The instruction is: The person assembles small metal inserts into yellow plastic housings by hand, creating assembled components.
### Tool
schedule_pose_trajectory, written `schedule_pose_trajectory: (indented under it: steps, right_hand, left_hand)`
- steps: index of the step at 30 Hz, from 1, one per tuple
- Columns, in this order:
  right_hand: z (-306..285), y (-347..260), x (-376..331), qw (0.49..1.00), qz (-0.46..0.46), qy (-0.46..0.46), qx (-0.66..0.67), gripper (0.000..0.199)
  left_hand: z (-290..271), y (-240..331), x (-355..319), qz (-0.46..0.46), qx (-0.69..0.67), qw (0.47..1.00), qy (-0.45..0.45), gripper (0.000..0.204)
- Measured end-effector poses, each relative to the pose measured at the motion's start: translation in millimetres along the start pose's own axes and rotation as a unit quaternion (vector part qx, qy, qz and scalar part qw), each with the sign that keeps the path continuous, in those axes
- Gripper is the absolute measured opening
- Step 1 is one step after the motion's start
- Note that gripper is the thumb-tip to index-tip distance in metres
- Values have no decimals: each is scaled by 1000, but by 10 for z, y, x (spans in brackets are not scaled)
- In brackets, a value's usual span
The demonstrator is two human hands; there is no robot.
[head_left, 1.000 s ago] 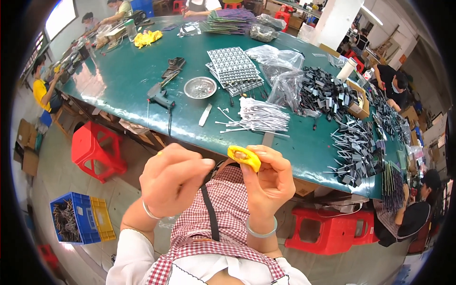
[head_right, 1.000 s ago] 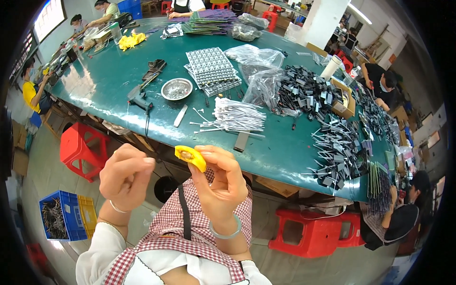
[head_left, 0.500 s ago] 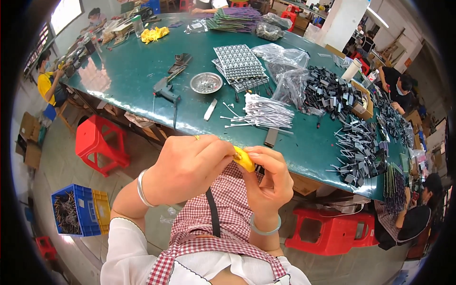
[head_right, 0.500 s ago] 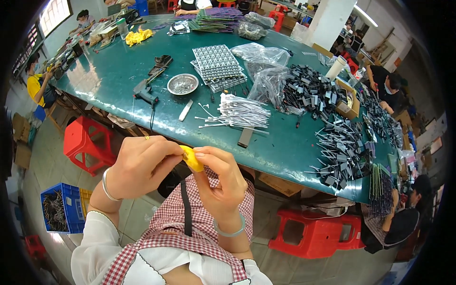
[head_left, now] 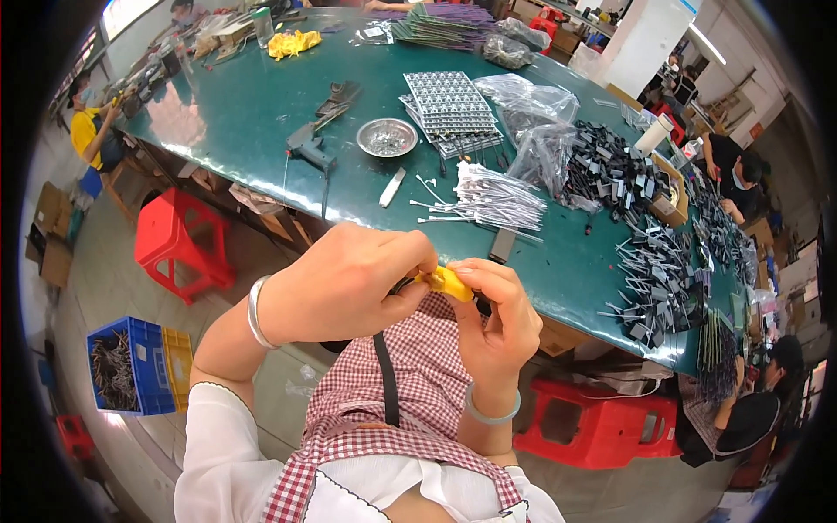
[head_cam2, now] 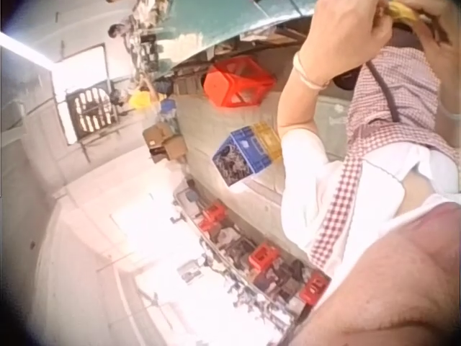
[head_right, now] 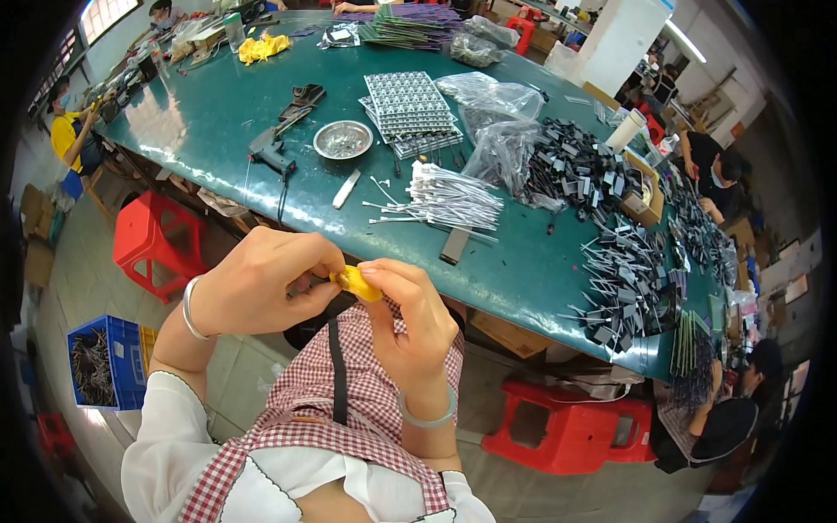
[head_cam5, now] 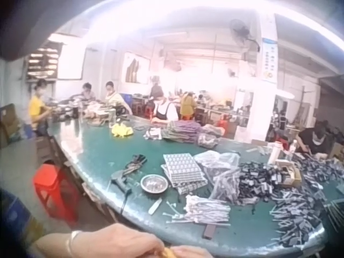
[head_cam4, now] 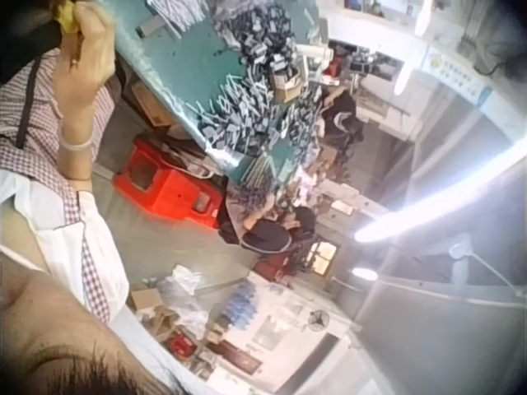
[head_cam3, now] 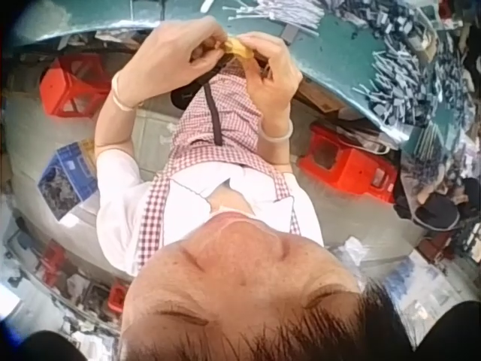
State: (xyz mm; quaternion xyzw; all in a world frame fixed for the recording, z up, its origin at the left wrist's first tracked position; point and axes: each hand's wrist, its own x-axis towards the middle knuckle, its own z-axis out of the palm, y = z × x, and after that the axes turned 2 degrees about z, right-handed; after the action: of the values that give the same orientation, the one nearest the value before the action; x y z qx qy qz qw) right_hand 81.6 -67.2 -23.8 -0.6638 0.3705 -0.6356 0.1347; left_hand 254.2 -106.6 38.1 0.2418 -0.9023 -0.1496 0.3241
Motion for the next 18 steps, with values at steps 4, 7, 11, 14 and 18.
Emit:
schedule_pose_trajectory:
  steps: [4,7,11,14,18]
  right_hand:
    - [5,3,19,1000,10,-20,-14,29]
    - [24,16,4,1000,17,-17,-2,30]
    - [55,40,-26,997,55,-56,-12,30]
    - [118,80,-77,994,81,-75,-15,28]
    - [222,103,-91,988,90,-118,-31,26]
  left_hand:
    - [20,-44,-14,-24,-30,999,-10,18]
    - [25,-57,-30,-47,-52,997,-20,17]
    - [149,-165,-163,-96,-90,991,23,20]
    - [272,-253,-267,-111,-126,985,49,18]
    - [421,-364,-496,-136,-167,973,86,16]
